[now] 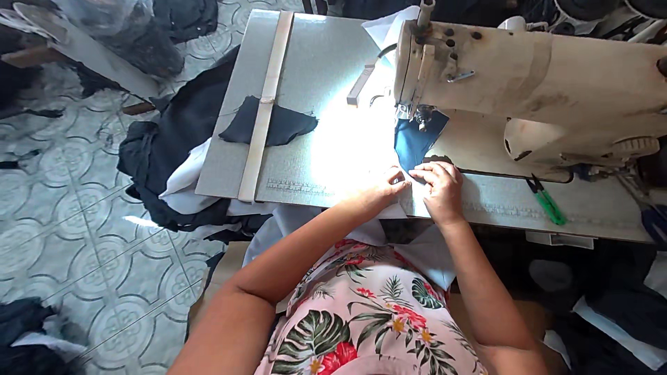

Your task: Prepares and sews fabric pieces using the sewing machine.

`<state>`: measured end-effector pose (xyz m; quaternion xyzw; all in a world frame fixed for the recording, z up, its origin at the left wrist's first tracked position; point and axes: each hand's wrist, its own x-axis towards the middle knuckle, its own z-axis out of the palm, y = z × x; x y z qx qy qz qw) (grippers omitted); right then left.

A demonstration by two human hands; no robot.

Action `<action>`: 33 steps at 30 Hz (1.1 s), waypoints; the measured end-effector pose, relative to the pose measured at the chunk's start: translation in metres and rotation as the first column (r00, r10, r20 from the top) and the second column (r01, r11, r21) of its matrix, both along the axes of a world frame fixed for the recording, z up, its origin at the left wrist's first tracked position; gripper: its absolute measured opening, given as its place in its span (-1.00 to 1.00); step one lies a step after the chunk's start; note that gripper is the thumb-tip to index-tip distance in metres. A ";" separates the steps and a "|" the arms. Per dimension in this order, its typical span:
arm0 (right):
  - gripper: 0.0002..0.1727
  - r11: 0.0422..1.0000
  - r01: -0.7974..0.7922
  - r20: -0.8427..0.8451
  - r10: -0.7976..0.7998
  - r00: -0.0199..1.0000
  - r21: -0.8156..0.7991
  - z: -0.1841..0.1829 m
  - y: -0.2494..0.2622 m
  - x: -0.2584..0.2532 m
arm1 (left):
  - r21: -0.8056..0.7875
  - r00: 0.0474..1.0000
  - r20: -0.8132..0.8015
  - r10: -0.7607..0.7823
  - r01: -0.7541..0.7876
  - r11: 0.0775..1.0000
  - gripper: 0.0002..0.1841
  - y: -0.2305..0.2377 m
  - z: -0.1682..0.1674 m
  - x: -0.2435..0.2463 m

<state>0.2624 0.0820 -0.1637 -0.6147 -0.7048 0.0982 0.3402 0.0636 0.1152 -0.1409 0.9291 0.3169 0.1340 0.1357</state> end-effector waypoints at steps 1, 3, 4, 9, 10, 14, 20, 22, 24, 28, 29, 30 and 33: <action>-0.64 1.000 -0.002 0.001 0.002 1.000 0.006 -0.001 0.000 0.000 | 0.007 1.000 0.010 -0.001 0.001 1.000 -0.59 0.000 -0.001 0.000; -0.70 1.000 -0.003 0.025 0.003 1.000 0.014 -0.001 -0.001 -0.001 | -0.012 0.999 0.047 -0.005 0.005 1.000 -0.61 0.002 -0.002 -0.001; -0.74 1.000 -0.002 0.049 0.001 0.999 0.020 -0.001 -0.001 -0.001 | -0.026 0.997 0.081 0.001 0.002 1.000 -0.63 0.003 -0.003 -0.001; -0.76 0.997 -0.019 0.166 0.005 0.986 0.080 -0.005 0.000 -0.004 | 0.028 0.975 0.125 0.183 -0.188 0.982 -0.65 0.009 0.005 0.010; -0.75 0.996 -0.028 0.185 0.011 0.983 0.090 -0.006 0.000 -0.004 | 0.055 0.969 0.110 0.223 -0.230 0.972 -0.62 0.009 0.005 0.013; -0.74 0.992 -0.062 0.244 0.033 0.969 0.114 -0.006 -0.001 -0.005 | 0.045 0.959 0.003 0.282 -0.282 0.958 -0.64 0.011 0.005 0.019; -0.76 0.989 -0.071 0.281 0.033 0.959 0.128 -0.006 0.000 -0.006 | -0.019 0.963 -0.034 0.267 -0.268 0.963 -0.66 0.013 0.006 0.020; -0.76 0.991 -0.065 0.287 0.030 0.958 0.113 -0.004 0.002 -0.009 | -0.043 0.970 0.013 0.241 -0.241 0.970 -0.67 0.017 0.003 0.018; -0.75 0.993 -0.058 0.290 0.025 0.957 0.106 -0.004 0.007 -0.014 | -0.050 0.975 0.050 0.218 -0.215 0.975 -0.67 0.026 0.000 0.015; -0.76 0.992 -0.012 0.262 -0.022 0.965 0.126 -0.003 0.023 -0.030 | 0.003 0.986 0.063 0.152 -0.152 0.988 -0.67 0.054 -0.005 0.006; -0.78 0.991 0.004 0.248 -0.037 0.968 0.133 -0.001 0.027 -0.034 | 0.012 0.989 0.057 0.139 -0.140 0.990 -0.66 0.060 -0.005 0.003; -0.79 0.991 0.017 0.233 -0.048 0.971 0.136 0.000 0.031 -0.038 | 0.032 0.988 0.051 0.143 -0.144 0.989 -0.65 0.065 -0.004 0.002; -0.79 0.991 0.046 0.211 -0.073 0.975 0.129 0.002 0.039 -0.045 | 0.040 0.986 -0.017 0.167 -0.166 0.985 -0.64 0.073 0.003 0.000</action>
